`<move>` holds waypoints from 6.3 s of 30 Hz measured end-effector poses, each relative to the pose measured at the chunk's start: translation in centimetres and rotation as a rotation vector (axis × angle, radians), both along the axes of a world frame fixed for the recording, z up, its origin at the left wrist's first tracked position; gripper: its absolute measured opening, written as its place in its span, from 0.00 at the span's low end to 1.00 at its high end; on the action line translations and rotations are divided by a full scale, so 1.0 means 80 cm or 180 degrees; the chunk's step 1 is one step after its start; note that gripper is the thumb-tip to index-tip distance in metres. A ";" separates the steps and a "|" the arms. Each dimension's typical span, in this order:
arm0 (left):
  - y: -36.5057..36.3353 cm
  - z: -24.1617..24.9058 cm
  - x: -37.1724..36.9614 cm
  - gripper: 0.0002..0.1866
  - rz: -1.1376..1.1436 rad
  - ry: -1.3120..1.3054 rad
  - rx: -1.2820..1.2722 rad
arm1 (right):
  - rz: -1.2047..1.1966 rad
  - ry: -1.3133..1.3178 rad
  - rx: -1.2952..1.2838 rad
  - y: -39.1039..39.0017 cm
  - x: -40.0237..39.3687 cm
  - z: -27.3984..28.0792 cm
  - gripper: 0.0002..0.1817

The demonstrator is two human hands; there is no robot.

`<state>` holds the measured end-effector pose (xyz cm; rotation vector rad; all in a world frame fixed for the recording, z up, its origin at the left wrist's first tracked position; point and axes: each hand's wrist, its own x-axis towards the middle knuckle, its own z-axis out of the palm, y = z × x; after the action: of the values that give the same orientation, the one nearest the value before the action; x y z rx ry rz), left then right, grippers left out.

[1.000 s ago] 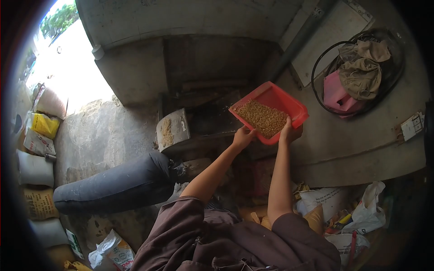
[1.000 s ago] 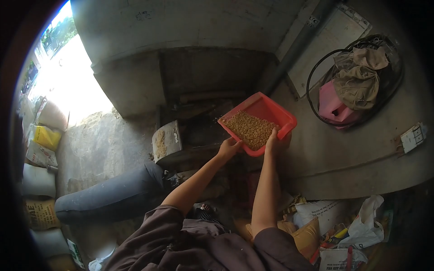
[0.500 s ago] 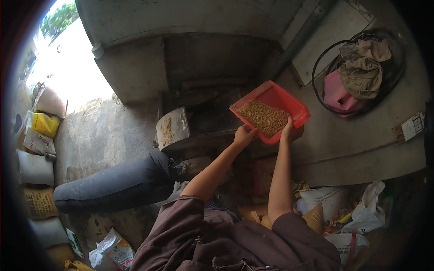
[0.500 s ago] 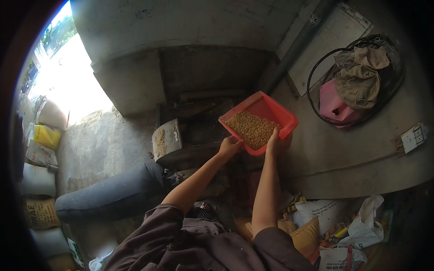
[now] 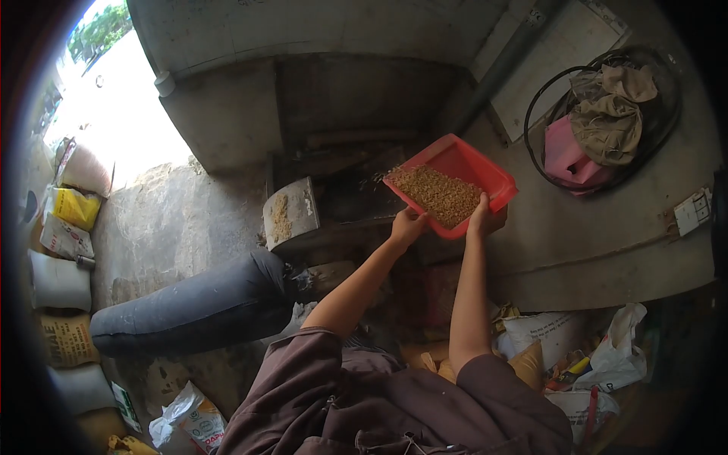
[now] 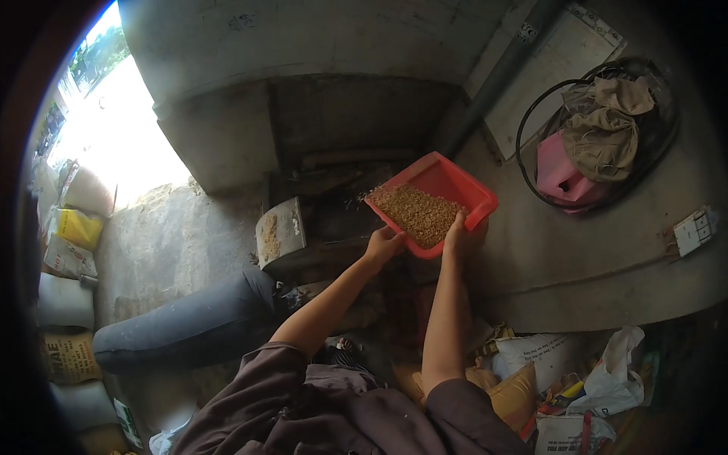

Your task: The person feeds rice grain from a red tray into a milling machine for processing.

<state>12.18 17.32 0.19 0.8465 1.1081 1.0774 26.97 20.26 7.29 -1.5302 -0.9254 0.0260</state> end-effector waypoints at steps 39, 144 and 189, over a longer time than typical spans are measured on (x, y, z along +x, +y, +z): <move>-0.033 0.023 0.030 0.23 -0.0131 0.0580 0.0615 | -0.0048 0.1975 0.0397 -0.048 0.027 0.000 0.13; -0.006 -0.022 0.030 0.21 0.0017 0.0892 0.0266 | -0.0290 0.0197 0.0153 -0.008 -0.006 -0.012 0.17; -0.010 -0.023 0.029 0.20 0.0094 0.0665 0.0250 | -0.0134 0.0103 0.0058 0.004 -0.004 -0.015 0.17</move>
<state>14.47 16.51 -1.67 1.0257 1.2618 1.0805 26.62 20.58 6.11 -1.5278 -0.8653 0.0120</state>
